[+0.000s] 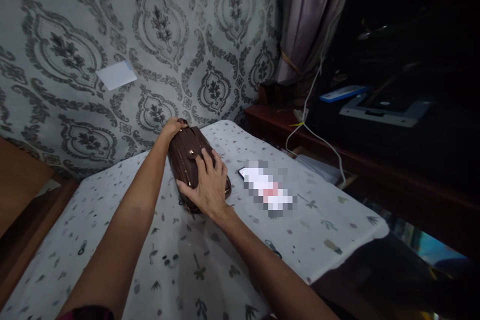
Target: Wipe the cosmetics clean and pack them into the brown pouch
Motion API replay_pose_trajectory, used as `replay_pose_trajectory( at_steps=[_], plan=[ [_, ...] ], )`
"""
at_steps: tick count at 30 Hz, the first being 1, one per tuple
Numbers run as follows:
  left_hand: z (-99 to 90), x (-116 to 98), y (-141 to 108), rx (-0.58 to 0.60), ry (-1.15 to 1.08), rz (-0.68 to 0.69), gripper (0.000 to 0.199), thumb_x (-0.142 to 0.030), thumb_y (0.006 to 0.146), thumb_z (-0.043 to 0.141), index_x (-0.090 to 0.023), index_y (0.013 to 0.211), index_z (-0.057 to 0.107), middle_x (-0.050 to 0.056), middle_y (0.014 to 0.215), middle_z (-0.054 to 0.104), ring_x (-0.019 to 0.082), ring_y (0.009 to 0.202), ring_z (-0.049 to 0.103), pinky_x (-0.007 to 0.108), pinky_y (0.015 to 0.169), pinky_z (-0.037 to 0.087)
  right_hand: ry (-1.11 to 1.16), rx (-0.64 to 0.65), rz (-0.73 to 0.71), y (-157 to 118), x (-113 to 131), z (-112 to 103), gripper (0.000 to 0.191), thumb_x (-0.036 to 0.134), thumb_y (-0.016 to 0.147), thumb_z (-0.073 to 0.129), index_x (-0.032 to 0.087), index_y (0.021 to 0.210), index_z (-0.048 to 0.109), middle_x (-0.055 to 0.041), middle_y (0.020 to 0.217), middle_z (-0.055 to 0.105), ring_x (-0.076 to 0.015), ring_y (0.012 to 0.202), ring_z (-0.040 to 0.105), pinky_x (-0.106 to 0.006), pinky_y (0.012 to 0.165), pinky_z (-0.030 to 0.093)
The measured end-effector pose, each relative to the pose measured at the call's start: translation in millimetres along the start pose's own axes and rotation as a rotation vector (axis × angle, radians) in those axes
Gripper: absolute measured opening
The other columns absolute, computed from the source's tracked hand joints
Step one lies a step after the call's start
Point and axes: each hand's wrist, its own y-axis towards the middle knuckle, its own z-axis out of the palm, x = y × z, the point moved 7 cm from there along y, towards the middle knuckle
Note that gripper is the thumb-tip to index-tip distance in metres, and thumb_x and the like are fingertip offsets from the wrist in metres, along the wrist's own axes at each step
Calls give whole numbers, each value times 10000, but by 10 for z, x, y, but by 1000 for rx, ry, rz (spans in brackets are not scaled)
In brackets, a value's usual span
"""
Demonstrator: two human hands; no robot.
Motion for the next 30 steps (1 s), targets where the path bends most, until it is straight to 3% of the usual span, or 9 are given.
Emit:
replay_pose_trajectory(
  at_steps=[7,17,25,30],
  plan=[
    [-54,-28,-45,-59,-138,70,152,-216,672,677,-181,561,580,9,577,623,153,590,565,277,636,419,-6,-13,5,5,4,-2,727,578,785,706,147,1356,576,-166,1514,509,-401,1423,354,-564,1089,353],
    [-76,-34,-115,-55,-276,102,163,-298,688,684,-169,623,609,33,623,667,164,630,624,270,653,473,-7,-26,-11,-2,12,-3,733,574,785,710,152,1365,562,-156,1518,504,-393,1423,347,-559,1095,347],
    [-67,-69,-124,-49,-213,94,115,-270,716,636,-156,732,633,46,681,691,162,692,653,252,686,500,-21,-15,-19,-4,-8,17,781,627,795,688,144,1392,539,-181,1532,471,-396,1423,338,-557,1098,344],
    [-226,35,-193,-56,-71,55,110,-240,722,589,-165,784,640,30,698,680,160,683,637,231,625,469,-9,-31,-43,-8,-18,5,772,641,825,650,132,1393,530,-191,1537,456,-386,1437,320,-551,1116,331]
  ],
)
